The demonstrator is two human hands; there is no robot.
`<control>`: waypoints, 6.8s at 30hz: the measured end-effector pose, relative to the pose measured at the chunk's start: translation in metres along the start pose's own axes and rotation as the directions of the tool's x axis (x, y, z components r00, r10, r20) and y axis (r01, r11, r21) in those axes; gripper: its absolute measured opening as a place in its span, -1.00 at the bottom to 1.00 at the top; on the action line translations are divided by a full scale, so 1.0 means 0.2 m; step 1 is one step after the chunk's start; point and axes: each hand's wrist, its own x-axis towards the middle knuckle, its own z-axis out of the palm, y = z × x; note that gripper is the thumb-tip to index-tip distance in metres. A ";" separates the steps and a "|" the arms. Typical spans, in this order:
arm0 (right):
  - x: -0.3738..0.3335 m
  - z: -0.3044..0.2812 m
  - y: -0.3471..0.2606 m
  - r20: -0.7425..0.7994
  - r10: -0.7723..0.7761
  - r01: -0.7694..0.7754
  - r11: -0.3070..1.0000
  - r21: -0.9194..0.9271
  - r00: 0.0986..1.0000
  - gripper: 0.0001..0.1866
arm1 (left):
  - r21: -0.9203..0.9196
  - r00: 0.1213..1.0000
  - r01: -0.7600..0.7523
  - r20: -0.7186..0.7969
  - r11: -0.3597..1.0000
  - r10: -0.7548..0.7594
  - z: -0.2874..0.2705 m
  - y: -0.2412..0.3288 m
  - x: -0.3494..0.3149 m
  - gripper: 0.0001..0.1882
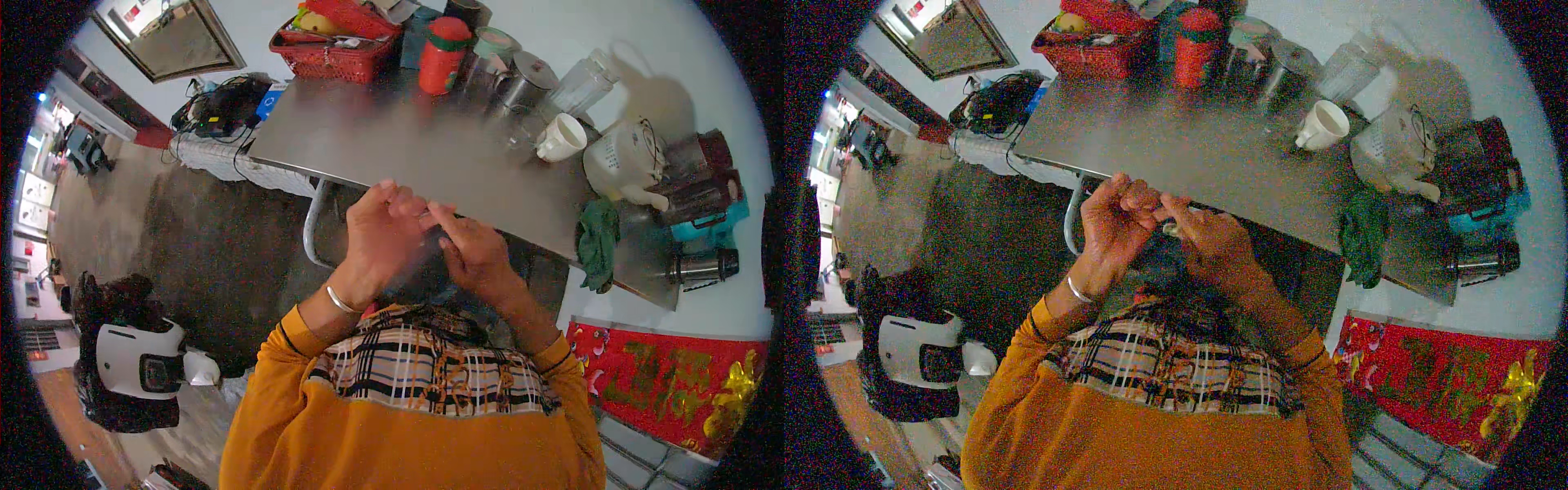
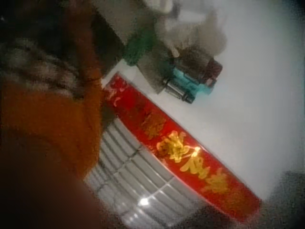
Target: Cleaning a stainless steel counter and objects with a green cloth.
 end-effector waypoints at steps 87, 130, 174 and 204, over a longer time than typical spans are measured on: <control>0.09 0.32 0.05 -0.013 -0.264 0.264 0.960 0.087 0.964 -0.44 | -0.162 0.956 -0.244 -0.205 0.956 0.209 -0.19 0.13 -0.15 -0.88; -0.04 0.23 0.00 0.143 -0.104 0.136 0.963 -0.232 0.984 -0.38 | -0.023 0.969 -0.078 -0.239 0.997 0.070 -0.14 0.08 -0.14 -0.70; -1.44 -0.94 1.76 -0.565 0.738 -0.834 -0.006 -0.552 0.368 -0.47 | 0.302 0.914 0.145 -0.405 0.942 -0.011 -0.16 -0.38 -0.08 -0.82; -1.07 -0.57 1.27 -0.560 0.628 -0.833 0.307 -0.460 0.540 -0.45 | 0.605 0.979 0.185 -0.184 0.775 -0.090 -0.25 -0.27 0.35 -0.82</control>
